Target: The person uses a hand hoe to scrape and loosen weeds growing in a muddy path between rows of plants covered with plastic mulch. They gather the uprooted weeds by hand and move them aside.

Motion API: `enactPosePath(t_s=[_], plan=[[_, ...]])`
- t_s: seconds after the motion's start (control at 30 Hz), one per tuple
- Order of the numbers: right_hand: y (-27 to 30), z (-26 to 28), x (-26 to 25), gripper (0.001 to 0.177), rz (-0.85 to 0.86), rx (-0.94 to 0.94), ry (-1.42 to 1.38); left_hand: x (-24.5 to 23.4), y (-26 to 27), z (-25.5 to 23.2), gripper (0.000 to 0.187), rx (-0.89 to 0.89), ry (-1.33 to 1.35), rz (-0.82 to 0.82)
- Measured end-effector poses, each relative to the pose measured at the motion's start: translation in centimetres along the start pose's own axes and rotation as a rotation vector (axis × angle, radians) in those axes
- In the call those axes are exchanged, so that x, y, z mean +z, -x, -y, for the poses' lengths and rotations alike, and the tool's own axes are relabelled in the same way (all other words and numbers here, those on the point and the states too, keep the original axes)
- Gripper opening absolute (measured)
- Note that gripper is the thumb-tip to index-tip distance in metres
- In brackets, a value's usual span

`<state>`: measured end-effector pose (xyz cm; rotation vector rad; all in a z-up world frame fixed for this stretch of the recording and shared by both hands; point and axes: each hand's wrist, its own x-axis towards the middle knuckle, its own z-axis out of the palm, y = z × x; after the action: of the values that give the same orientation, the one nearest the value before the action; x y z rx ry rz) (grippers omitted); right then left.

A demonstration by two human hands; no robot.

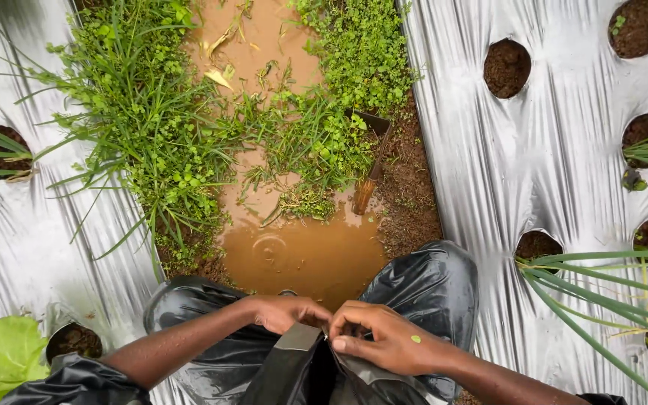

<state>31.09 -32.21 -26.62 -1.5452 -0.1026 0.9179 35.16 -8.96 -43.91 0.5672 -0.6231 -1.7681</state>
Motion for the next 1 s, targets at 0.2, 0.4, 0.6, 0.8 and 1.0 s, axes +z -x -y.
enactPosePath(t_s=[0.2,0.4,0.6,0.8,1.0], plan=[[-0.5,1.5,-1.0,0.028,0.043,-0.092,-0.024,1.5,0.8,0.0,0.042,-0.150,0.426,-0.326],[-0.9,0.5,-0.4,0.023,0.097,0.049,0.170,4.2,0.1,2.3,0.042,-0.223,0.495,-0.672],[-1.0,1.0,-0.7,0.025,0.103,-0.006,0.094,4.6,1.5,-0.7,0.030,-0.021,0.251,-0.449],[-0.9,1.6,-0.7,0.025,0.102,0.123,-0.021,2.0,3.2,2.1,0.056,-0.057,0.093,-0.180],[-1.3,-0.2,-0.5,0.021,0.125,0.104,-0.245,4.1,2.8,-3.2,0.068,-0.038,-0.209,-0.149]])
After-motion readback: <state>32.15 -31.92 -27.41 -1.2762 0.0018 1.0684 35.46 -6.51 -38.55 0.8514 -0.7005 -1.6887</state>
